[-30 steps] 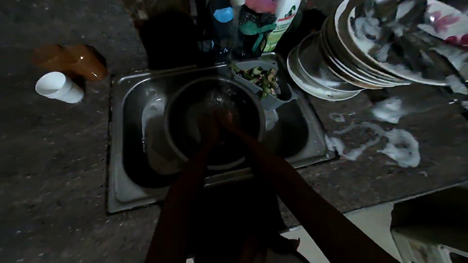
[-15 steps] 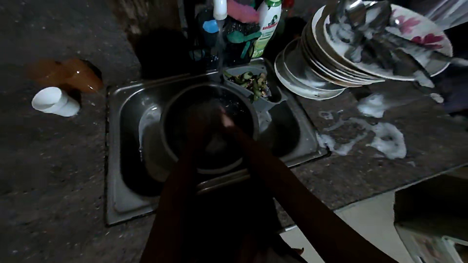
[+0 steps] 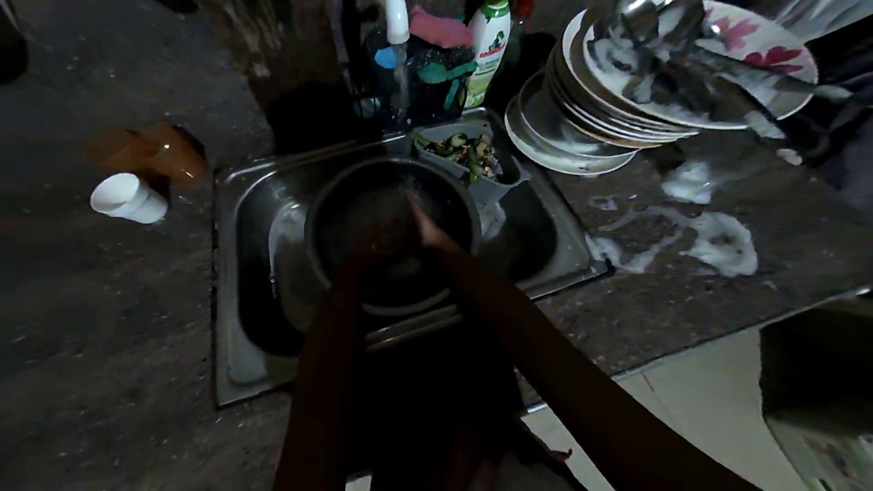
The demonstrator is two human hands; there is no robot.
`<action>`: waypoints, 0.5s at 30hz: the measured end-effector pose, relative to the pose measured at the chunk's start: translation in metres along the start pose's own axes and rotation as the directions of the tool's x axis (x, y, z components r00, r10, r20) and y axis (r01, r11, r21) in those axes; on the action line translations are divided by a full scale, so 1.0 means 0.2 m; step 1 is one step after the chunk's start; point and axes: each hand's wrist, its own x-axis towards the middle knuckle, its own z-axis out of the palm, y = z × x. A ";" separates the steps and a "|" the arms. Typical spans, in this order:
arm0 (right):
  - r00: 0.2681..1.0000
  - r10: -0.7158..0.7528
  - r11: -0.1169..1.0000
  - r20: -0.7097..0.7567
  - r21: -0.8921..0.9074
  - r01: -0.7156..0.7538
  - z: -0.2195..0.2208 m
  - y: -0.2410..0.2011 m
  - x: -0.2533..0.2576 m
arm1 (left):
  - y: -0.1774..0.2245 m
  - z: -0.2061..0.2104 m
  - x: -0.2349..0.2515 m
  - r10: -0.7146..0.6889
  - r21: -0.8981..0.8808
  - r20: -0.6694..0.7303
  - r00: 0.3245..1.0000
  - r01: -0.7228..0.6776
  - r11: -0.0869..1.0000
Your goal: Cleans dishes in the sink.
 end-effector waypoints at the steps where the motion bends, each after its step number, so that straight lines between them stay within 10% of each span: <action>1: 1.000 0.006 0.998 -0.024 -0.067 -0.007 -0.01 -0.02 -0.02 | -0.02 0.00 0.00 0.021 0.088 0.016 1.000 -0.022 0.996; 8: 0.972 -0.181 0.909 -0.149 -0.402 0.108 -0.04 -0.14 -0.03 | 0.11 0.04 0.14 -0.234 -0.006 -0.020 0.972 0.234 0.972; 15: 0.970 -0.179 0.859 -0.166 -0.506 0.072 -0.05 -0.15 0.04 | -0.08 0.37 0.22 -0.007 0.561 -0.197 0.980 0.118 0.819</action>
